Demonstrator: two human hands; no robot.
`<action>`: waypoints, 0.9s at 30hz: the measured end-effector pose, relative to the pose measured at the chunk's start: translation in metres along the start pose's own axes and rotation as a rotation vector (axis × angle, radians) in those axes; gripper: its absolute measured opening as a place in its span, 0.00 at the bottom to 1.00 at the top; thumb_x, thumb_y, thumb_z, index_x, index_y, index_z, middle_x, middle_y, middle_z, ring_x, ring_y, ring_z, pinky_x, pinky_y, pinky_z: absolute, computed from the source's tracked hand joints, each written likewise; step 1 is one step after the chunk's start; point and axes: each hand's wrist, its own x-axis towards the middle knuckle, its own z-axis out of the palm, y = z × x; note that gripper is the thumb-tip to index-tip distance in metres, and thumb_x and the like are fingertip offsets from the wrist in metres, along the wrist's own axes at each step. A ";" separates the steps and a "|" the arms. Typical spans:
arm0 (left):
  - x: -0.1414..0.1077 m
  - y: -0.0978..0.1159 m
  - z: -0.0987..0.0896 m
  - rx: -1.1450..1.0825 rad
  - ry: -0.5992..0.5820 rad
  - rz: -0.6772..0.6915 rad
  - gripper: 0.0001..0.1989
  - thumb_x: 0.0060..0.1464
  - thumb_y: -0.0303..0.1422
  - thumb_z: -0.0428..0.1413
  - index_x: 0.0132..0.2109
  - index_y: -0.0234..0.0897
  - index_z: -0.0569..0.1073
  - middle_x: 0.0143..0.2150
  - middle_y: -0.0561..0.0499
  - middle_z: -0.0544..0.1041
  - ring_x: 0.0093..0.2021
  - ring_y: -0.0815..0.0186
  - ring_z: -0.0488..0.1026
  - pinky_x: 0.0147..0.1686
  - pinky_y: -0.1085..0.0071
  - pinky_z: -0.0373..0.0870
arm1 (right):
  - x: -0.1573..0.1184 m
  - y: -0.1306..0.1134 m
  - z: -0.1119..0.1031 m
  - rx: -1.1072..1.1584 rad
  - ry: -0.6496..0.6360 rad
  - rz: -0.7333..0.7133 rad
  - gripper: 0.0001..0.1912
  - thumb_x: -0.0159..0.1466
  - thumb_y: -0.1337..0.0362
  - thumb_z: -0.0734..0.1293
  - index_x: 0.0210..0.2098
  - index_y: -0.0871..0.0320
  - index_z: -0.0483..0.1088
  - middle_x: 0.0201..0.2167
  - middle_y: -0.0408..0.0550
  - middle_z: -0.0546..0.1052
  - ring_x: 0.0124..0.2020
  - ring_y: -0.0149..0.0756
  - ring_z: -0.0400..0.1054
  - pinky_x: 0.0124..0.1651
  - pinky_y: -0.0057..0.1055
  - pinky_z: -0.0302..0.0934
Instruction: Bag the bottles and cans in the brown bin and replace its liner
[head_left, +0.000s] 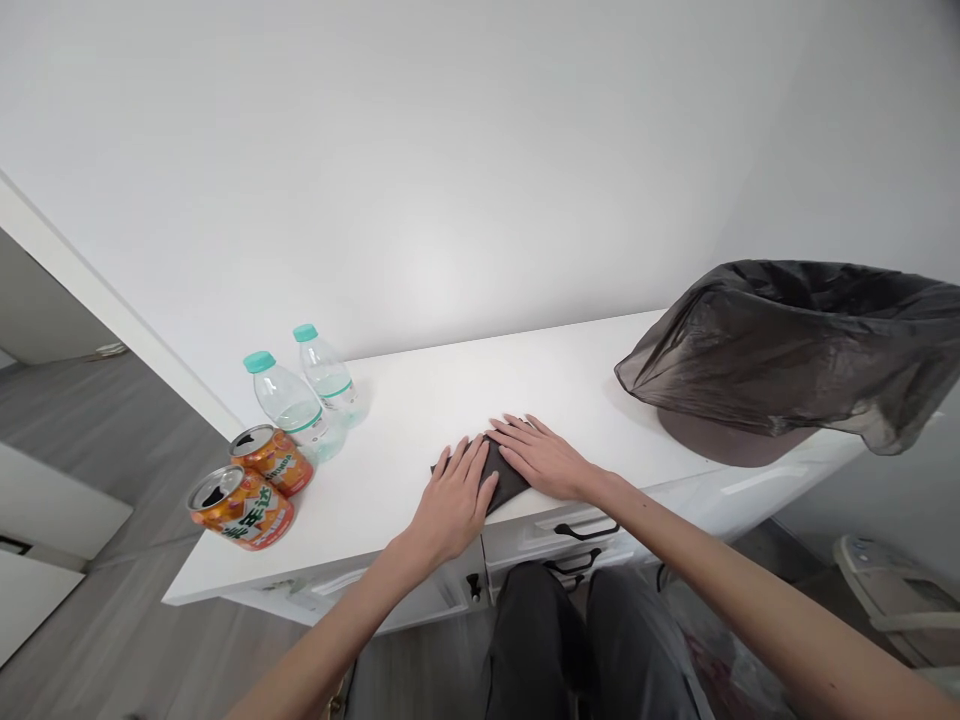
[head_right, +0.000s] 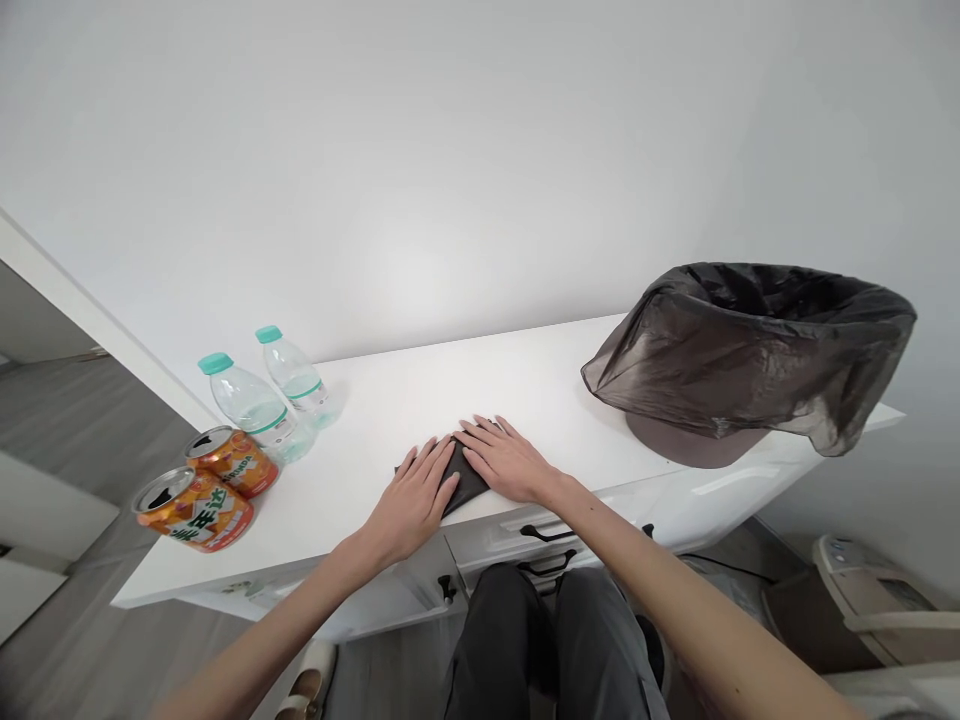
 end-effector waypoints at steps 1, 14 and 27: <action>-0.001 0.000 0.000 0.005 0.005 0.000 0.30 0.77 0.44 0.35 0.78 0.35 0.55 0.79 0.44 0.57 0.79 0.53 0.52 0.76 0.47 0.54 | 0.001 0.001 0.001 -0.002 -0.009 -0.002 0.32 0.80 0.50 0.44 0.78 0.52 0.55 0.78 0.43 0.55 0.80 0.42 0.44 0.80 0.52 0.40; -0.018 -0.030 0.003 -0.027 -0.028 0.050 0.33 0.77 0.46 0.39 0.81 0.43 0.44 0.82 0.48 0.47 0.81 0.58 0.42 0.78 0.50 0.48 | -0.003 -0.027 0.008 -0.155 0.090 0.069 0.30 0.80 0.53 0.49 0.77 0.53 0.56 0.79 0.47 0.52 0.80 0.54 0.40 0.78 0.65 0.36; -0.039 -0.061 -0.023 -0.070 -0.027 -0.274 0.37 0.75 0.51 0.37 0.78 0.30 0.54 0.79 0.38 0.56 0.80 0.51 0.49 0.77 0.48 0.51 | 0.008 -0.025 0.004 -0.148 0.006 0.386 0.35 0.77 0.41 0.46 0.79 0.43 0.50 0.80 0.46 0.51 0.80 0.56 0.40 0.76 0.67 0.37</action>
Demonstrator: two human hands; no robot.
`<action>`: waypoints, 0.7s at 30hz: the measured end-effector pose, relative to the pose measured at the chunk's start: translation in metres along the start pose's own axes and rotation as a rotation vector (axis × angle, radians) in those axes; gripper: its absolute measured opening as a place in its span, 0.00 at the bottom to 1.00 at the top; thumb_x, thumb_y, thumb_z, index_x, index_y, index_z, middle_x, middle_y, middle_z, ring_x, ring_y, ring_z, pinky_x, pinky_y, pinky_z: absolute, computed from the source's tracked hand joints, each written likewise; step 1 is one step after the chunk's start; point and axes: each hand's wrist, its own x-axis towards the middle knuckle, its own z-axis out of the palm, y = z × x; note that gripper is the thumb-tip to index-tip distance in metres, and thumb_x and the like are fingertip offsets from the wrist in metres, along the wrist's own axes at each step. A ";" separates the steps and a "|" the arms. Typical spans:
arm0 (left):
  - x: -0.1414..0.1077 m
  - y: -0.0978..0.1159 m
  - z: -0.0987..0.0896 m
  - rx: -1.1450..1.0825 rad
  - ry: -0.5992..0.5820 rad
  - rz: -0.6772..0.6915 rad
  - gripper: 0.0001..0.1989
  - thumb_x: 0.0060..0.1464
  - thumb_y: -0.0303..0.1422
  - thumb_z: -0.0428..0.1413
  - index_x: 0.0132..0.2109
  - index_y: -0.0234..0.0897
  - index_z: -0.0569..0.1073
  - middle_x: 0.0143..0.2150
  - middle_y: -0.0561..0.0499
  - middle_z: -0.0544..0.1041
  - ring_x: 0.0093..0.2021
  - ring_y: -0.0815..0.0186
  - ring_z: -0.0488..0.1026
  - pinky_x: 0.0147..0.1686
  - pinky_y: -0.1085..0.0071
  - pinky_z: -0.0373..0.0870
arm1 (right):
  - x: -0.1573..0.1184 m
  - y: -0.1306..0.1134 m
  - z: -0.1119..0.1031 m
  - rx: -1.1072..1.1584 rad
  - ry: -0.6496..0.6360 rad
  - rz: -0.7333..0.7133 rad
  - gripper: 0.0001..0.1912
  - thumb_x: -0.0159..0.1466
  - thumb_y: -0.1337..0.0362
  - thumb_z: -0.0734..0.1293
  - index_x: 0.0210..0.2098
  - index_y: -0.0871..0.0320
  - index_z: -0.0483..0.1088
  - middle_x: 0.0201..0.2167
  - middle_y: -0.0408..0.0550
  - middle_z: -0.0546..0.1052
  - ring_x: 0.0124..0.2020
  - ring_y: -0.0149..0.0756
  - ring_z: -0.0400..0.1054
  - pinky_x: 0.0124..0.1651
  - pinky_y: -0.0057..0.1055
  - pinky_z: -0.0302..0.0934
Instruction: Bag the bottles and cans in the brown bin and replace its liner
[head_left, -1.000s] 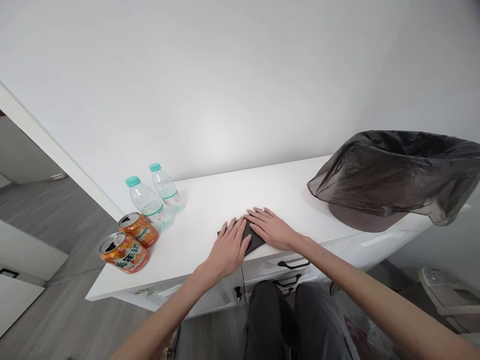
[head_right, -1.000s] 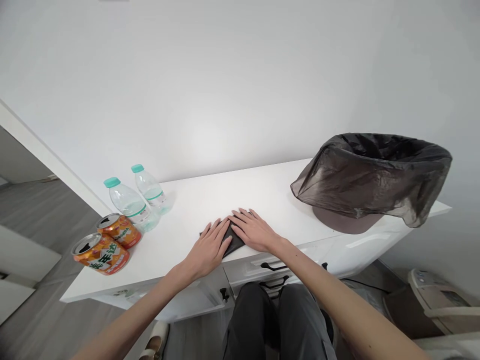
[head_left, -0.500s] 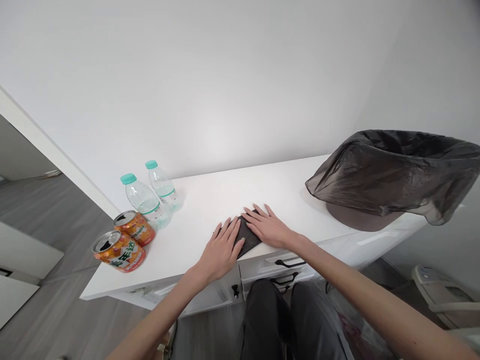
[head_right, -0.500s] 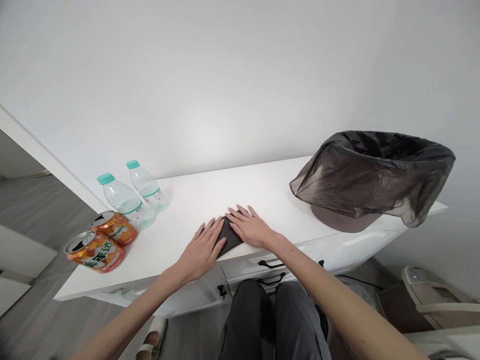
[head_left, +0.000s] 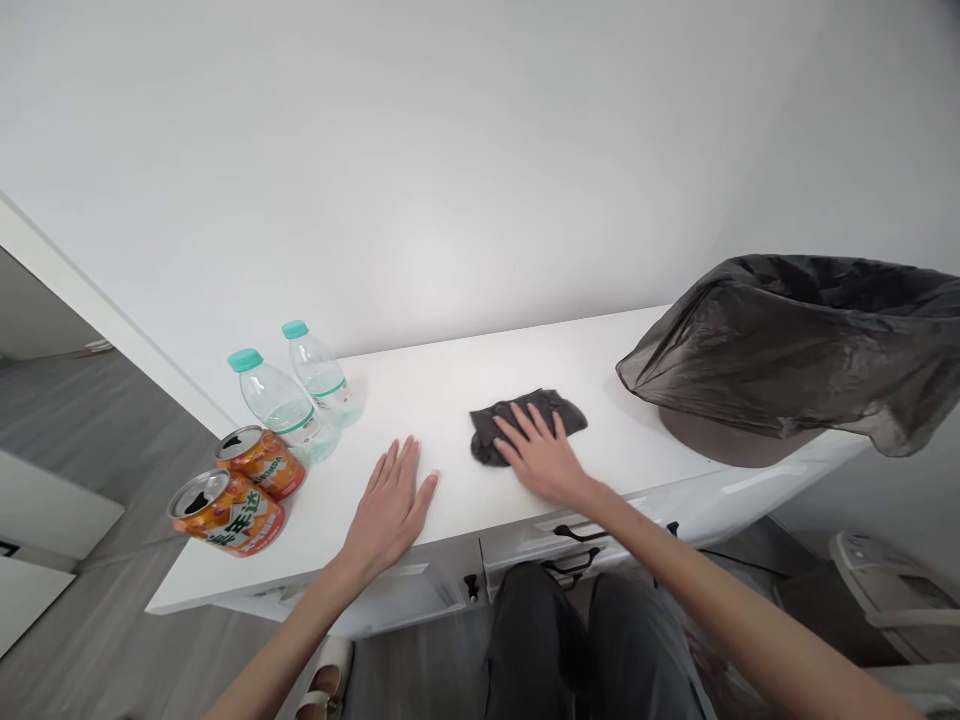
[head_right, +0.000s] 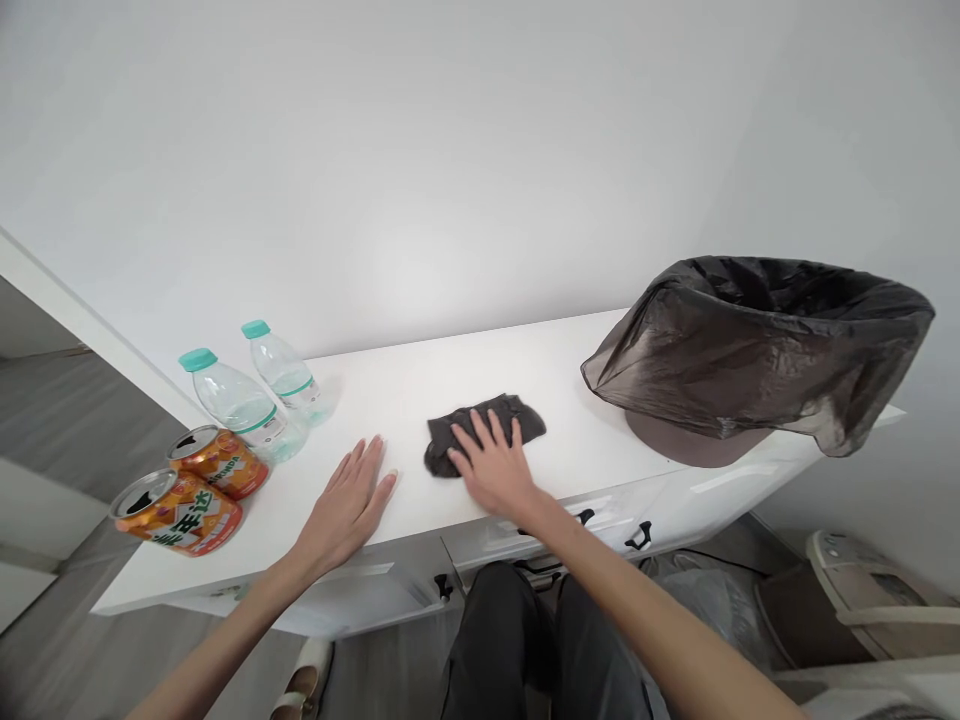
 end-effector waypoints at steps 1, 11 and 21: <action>0.000 0.001 0.000 0.006 0.004 0.003 0.37 0.75 0.51 0.37 0.77 0.30 0.55 0.79 0.38 0.57 0.80 0.51 0.49 0.77 0.48 0.52 | 0.010 0.018 -0.002 -0.009 -0.016 0.035 0.36 0.77 0.41 0.45 0.79 0.43 0.50 0.80 0.45 0.50 0.80 0.55 0.40 0.77 0.66 0.37; -0.002 0.001 0.001 0.080 0.053 0.049 0.34 0.75 0.50 0.41 0.77 0.35 0.58 0.79 0.41 0.57 0.80 0.51 0.49 0.76 0.45 0.56 | 0.072 0.155 -0.003 -0.067 0.001 0.242 0.36 0.76 0.45 0.43 0.78 0.46 0.54 0.80 0.44 0.52 0.80 0.56 0.43 0.77 0.65 0.40; 0.000 0.004 0.004 0.136 0.038 0.053 0.33 0.74 0.50 0.44 0.77 0.38 0.57 0.80 0.44 0.54 0.81 0.51 0.47 0.76 0.46 0.55 | 0.097 0.196 0.012 -0.017 0.050 0.255 0.40 0.75 0.39 0.45 0.78 0.51 0.54 0.80 0.49 0.51 0.80 0.55 0.41 0.78 0.65 0.35</action>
